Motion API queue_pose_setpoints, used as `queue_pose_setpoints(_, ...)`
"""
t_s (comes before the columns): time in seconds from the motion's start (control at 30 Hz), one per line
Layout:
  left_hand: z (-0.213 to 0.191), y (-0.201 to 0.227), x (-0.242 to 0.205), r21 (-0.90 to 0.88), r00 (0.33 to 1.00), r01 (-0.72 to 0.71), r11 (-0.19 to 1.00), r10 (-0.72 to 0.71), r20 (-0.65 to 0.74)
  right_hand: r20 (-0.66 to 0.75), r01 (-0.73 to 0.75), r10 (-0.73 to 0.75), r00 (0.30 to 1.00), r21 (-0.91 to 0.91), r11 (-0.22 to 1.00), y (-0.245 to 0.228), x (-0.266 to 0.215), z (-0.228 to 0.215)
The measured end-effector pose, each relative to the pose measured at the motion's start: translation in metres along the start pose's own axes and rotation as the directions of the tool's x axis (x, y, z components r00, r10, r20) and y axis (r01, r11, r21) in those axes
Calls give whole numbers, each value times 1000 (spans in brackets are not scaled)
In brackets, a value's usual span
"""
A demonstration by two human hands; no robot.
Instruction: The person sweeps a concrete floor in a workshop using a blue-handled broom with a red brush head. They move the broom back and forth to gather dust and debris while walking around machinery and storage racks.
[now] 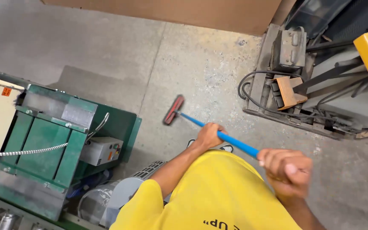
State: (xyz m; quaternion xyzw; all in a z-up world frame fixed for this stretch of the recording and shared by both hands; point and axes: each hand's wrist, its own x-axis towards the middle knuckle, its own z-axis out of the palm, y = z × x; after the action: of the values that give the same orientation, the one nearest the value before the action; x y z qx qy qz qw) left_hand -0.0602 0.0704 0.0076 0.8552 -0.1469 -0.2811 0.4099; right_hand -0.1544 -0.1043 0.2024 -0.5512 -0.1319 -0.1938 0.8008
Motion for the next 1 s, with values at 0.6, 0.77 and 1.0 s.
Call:
queue_pose_setpoints(0.6, -14, -48, -34, -92, 984, -127, 988, 114, -138, 99, -157, 162, 982, -60, 986, -13, 43, 98)
queue_pose_setpoints(0.77, 5, -2, -19, -287, 904, -423, 859, 383, -189, -15, -130, 134, 991, -370, 920, -51, 57, 148)
queue_pose_setpoints(1.0, -20, 0, -17, -187, 909, -386, 903, 407, 87, -58, -34, 14, 998, -360, 932, -46, 31, 132)
